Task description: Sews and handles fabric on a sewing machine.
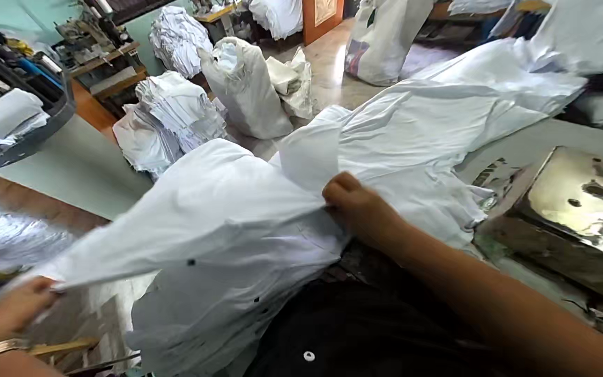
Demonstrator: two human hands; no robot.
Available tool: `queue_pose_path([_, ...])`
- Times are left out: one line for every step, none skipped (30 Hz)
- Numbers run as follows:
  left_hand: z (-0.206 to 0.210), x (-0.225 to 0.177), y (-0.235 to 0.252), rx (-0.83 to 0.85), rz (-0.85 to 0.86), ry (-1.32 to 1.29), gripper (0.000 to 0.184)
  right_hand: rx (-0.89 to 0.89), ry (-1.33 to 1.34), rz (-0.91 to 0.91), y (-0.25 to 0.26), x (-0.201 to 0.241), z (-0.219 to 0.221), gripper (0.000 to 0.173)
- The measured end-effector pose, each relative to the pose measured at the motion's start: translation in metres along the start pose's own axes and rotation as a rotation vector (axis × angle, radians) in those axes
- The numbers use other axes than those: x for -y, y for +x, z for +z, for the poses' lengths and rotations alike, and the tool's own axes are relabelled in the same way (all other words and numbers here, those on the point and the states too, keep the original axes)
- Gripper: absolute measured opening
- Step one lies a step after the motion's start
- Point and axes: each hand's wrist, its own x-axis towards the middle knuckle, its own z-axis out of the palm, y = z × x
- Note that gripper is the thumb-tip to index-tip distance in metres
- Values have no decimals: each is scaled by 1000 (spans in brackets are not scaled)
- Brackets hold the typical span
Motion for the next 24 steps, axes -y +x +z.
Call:
queue_pose_path([33,6,1,150,-53,88,28,99,0,35,-17,-6,20,10])
queue_pose_path([69,10,3,300,-108,162,29,210,-4,90,-36,-12,37,10])
queue_pose_path([107,11,1,435,-161,232,31,331,-4,162,-53,-18,51,13])
queue_pose_path([147,15,3,544,-199,328,33,463,11,254,-69,-23,62,17])
queue_pose_path([184,16,2,633,-223,431,36,588,31,348,-84,-29,71,20])
queue_pose_path([213,8,-3,699,-208,569,40,695,56,423,-96,-34,76,23])
queue_pose_path([231,-6,-10,754,-164,727,45,767,85,475,-106,-38,78,25])
queue_pose_path([241,-23,-13,763,-128,818,45,785,107,504,-112,-39,76,26])
queue_pose_path([246,-38,-8,718,-96,819,43,775,118,519,-115,-39,72,26])
queue_pose_path([246,-54,0,635,-63,754,41,750,121,525,-114,-38,67,25])
queue_pose_path([245,-76,10,515,-25,671,39,727,122,527,-113,-37,63,24])
queue_pose_path([236,-111,16,436,38,619,39,709,132,532,-112,-37,63,23])
queue_pose_path([226,-154,19,404,148,591,38,689,155,533,-114,-36,65,23])
queue_pose_path([221,-200,20,402,303,548,37,670,184,526,-118,-36,68,22])
queue_pose_path([226,-245,20,399,491,466,35,663,220,517,-122,-36,69,22])
queue_pose_path([241,-287,18,385,680,341,36,658,257,506,-125,-37,68,22])
queue_pose_path([263,-326,12,362,855,221,41,642,285,495,-126,-37,63,22])
queue_pose_path([285,-362,1,346,1004,136,49,614,296,488,-126,-35,55,23])
queue_pose_path([305,-393,-12,354,1122,88,57,544,294,480,-126,-34,44,23])
queue_pose_path([325,-419,-26,388,1199,71,63,435,278,478,-127,-34,32,22])
queue_pose_path([344,-437,-40,431,1224,47,67,293,245,481,-130,-35,19,22])
queue_pose_path([364,-447,-54,467,1207,4,69,158,195,497,-134,-37,7,22])
queue_pose_path([385,-450,-66,462,1190,-30,67,37,125,529,-138,-41,-5,22])
queue_pose_path([399,-452,-73,447,1173,0,62,-63,45,581,-142,-47,-15,22])
